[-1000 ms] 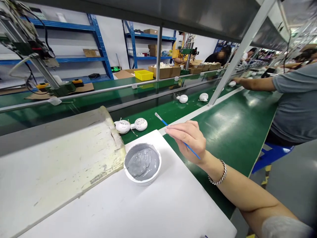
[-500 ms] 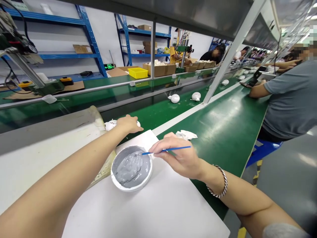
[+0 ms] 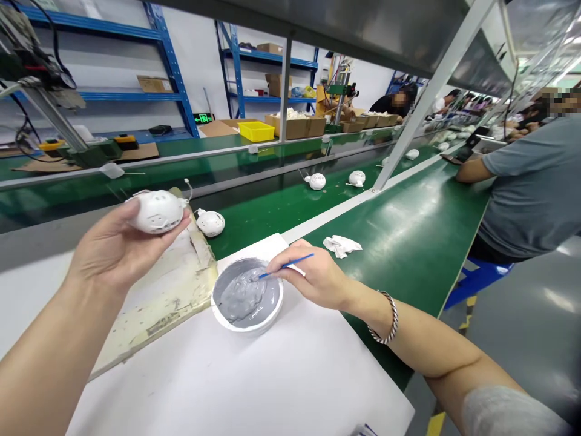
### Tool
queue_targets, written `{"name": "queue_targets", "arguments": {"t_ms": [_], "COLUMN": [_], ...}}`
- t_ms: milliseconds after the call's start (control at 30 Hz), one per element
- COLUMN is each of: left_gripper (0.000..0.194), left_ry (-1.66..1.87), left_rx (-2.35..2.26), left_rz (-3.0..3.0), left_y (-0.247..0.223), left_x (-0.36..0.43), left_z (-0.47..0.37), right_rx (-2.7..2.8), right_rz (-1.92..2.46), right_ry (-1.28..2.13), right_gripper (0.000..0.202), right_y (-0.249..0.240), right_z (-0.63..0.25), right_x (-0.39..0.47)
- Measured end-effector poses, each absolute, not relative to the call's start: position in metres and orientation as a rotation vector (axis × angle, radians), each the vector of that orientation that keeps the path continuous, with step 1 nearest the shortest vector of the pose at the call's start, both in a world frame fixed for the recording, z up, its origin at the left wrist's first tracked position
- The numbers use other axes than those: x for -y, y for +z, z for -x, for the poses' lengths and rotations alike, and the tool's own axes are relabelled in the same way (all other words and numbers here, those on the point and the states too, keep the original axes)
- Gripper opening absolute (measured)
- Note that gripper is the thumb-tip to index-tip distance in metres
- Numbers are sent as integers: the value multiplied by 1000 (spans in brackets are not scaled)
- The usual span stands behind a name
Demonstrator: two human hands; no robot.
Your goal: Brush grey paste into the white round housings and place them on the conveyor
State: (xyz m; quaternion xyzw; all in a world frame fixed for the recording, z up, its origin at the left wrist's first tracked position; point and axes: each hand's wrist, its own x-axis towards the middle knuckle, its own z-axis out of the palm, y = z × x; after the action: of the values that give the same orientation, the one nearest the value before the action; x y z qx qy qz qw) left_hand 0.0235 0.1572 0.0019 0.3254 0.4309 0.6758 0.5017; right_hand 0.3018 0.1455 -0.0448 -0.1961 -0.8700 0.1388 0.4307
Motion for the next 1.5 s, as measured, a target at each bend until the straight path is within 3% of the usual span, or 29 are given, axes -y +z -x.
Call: {"name": "queue_targets", "arguments": {"t_ms": [133,233,367,467,633,1000,1500], "left_gripper": [32,25,22,37,69,68,41], "left_ry": [1721,1811,1853,1726,1580,1424,1478], "left_rx": [-844,-831,-833,-888,-1065,-1318,-1273], "left_rz": [-495,-455,-444,-518,-770,-1013,-859], "left_y": [-9,-16,-22,-26,-27,-29,-22], "left_x": [-127,-113,-103,-100,-94,-86,-84], "left_z": [-20,-25,-28,-25,-26,-47,-42], "right_rx": [1886,1487,1111,931,870,856,750], "right_rz": [657,706,771,830,859,839,801], "right_ry": [853,1282,1561,1702,1743,1785,1846], "right_gripper": [3,14,29,34,31,33,26], "right_y": [-50,-54,-58,-61,-65,-66,-65], "right_z": [-298,-296,-298,-300,-301,-304,-301], "right_x": [-150,-157,-166,-169,-168,-170,-169]}}
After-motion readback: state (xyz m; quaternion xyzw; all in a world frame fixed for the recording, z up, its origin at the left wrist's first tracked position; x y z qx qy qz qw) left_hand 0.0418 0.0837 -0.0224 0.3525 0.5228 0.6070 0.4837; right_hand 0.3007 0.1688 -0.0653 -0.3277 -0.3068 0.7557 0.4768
